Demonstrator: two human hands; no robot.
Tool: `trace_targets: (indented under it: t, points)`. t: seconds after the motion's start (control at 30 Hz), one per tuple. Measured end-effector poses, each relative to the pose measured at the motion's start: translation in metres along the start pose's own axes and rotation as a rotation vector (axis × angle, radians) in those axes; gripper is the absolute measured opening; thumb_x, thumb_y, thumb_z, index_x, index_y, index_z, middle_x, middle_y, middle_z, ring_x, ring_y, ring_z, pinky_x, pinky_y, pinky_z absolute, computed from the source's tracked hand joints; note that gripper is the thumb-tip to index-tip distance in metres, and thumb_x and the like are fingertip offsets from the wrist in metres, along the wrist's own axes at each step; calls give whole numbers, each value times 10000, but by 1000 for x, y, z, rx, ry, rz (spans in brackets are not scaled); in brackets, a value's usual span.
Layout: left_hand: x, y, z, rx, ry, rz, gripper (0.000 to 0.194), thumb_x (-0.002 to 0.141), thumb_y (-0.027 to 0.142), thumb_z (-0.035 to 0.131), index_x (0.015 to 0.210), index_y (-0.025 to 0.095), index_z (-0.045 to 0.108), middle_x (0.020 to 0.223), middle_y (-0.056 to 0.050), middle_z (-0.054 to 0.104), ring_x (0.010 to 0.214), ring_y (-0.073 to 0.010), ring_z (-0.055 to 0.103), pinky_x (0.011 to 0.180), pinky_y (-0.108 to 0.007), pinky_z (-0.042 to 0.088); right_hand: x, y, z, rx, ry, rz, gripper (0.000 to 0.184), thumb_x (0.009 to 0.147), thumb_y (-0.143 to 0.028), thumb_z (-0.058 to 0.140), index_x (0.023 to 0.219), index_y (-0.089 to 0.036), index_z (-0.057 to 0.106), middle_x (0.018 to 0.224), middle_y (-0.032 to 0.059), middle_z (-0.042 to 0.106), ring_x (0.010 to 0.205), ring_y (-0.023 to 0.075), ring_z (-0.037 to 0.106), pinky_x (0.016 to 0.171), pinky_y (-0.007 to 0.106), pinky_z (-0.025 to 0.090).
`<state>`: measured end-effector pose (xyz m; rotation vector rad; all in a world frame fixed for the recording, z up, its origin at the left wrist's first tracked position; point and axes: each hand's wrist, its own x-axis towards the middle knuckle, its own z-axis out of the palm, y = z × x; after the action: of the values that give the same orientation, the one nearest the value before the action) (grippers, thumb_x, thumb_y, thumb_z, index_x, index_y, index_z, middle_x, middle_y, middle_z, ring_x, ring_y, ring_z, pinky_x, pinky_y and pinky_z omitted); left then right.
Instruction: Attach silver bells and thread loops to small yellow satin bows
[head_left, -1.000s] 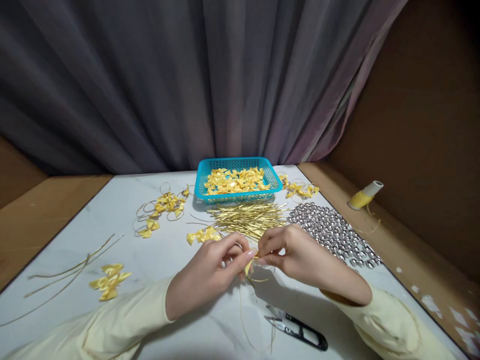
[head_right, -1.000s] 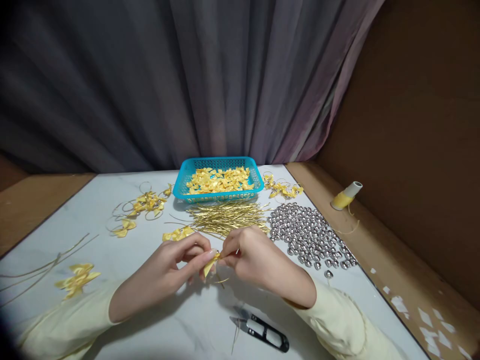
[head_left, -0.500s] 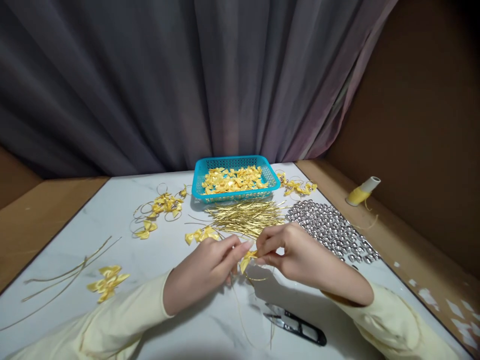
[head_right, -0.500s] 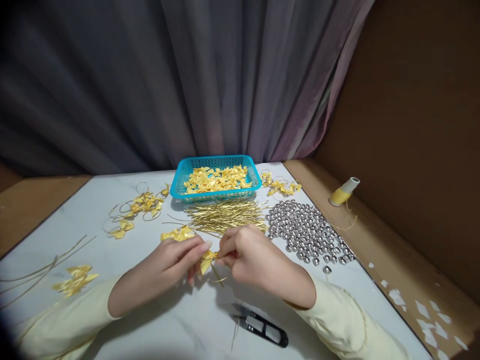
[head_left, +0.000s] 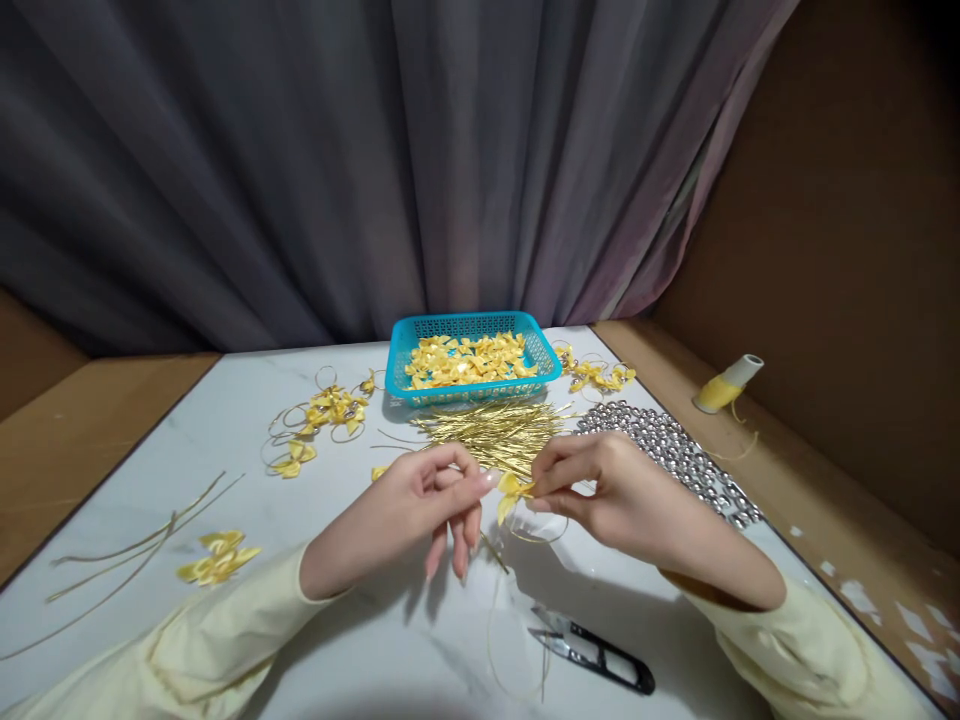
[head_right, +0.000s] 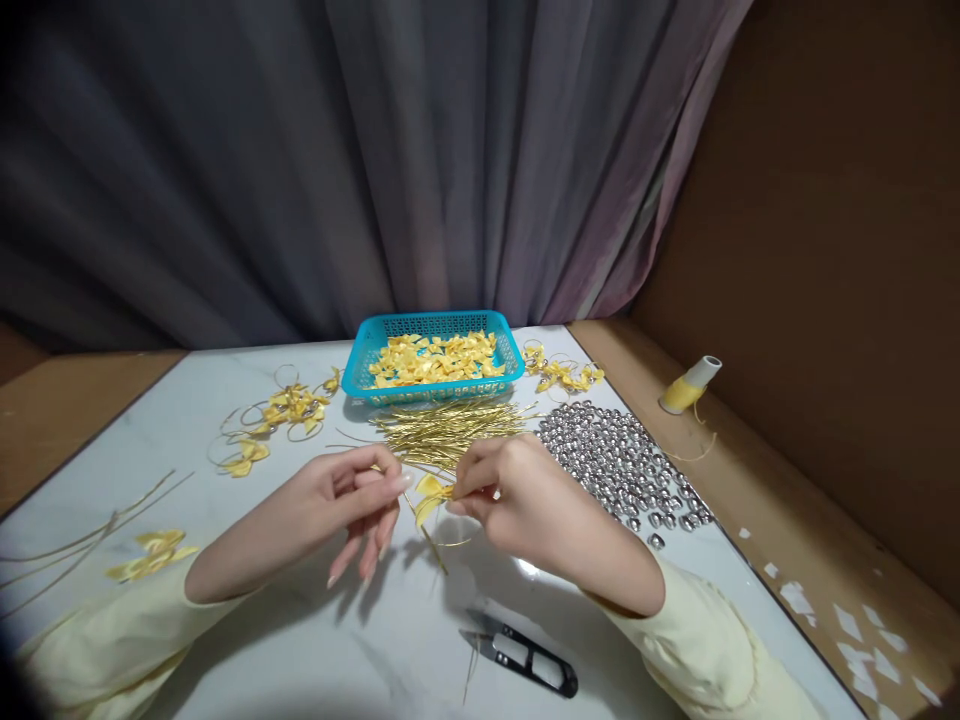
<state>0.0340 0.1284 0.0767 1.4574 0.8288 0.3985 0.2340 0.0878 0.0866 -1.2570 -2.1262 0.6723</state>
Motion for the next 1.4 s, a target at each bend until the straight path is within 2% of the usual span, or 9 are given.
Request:
trace_targets:
  t: [0.1, 0.3, 0.6, 0.77, 0.93, 1.07, 1.17, 1.27, 1.4]
  points:
    - [-4, 10, 0, -71, -52, 19, 169, 803, 293, 549, 723, 172, 462, 586, 11, 639, 439, -107, 606, 337, -148, 409, -1, -2, -5, -7, 12, 23, 161, 722, -44, 604, 623, -141, 686, 687, 18, 638, 601, 97, 567, 588, 211, 426]
    - [-11, 14, 3, -131, -97, 45, 214, 853, 307, 482, 734, 137, 534, 783, -92, 693, 495, -119, 637, 361, -159, 432, -2, -3, -5, -10, -23, 18, 180, 737, -47, 584, 630, -151, 685, 695, 13, 644, 598, 96, 571, 591, 214, 429]
    - [-15, 14, 4, -148, -122, 44, 311, 889, 353, 402, 694, 135, 506, 739, -100, 692, 464, -130, 633, 350, -163, 430, -2, -2, -5, 6, -45, 11, 184, 714, -1, 581, 645, -139, 683, 698, 11, 632, 612, 94, 559, 592, 203, 415]
    - [-4, 2, 3, 114, 49, 14, 448, 881, 451, 358, 631, 121, 533, 565, -54, 646, 441, -123, 608, 368, -164, 414, -4, -6, -5, 25, -53, -3, 176, 713, 4, 586, 653, -132, 681, 705, 7, 628, 614, 86, 553, 600, 194, 406]
    - [3, -13, 5, 298, -88, -13, 578, 892, 494, 266, 606, 115, 595, 513, -51, 633, 424, -99, 567, 403, -169, 414, -4, -7, 0, 15, -63, -11, 157, 720, -23, 595, 672, -140, 688, 715, 11, 629, 635, 99, 558, 616, 206, 404]
    - [0, -10, 9, 420, -33, 88, 543, 910, 443, 277, 551, 134, 544, 465, -9, 588, 411, -70, 521, 464, -159, 417, -6, -6, 4, 24, -80, -16, 176, 733, -34, 574, 680, -152, 693, 715, 15, 626, 622, 101, 552, 606, 210, 406]
    - [2, -6, 11, 630, -2, 250, 489, 923, 377, 291, 543, 150, 496, 469, 23, 544, 448, -65, 509, 531, -164, 404, -7, -5, 6, 40, -87, -27, 194, 753, -42, 551, 686, -154, 695, 736, 24, 629, 636, 103, 554, 611, 211, 410]
    - [4, -6, 12, 847, 28, 398, 411, 926, 305, 302, 595, 159, 498, 504, 38, 503, 476, -74, 491, 518, -181, 365, -7, -4, 8, 51, -84, -15, 203, 763, -47, 537, 677, -151, 689, 757, 34, 634, 659, 111, 563, 620, 215, 417]
    - [4, -8, 13, 951, 21, 457, 368, 926, 227, 282, 623, 166, 482, 513, 48, 480, 463, -78, 478, 501, -185, 354, -6, -3, 11, 22, -72, -13, 229, 768, -46, 518, 655, -159, 683, 758, 37, 634, 650, 113, 562, 617, 221, 418]
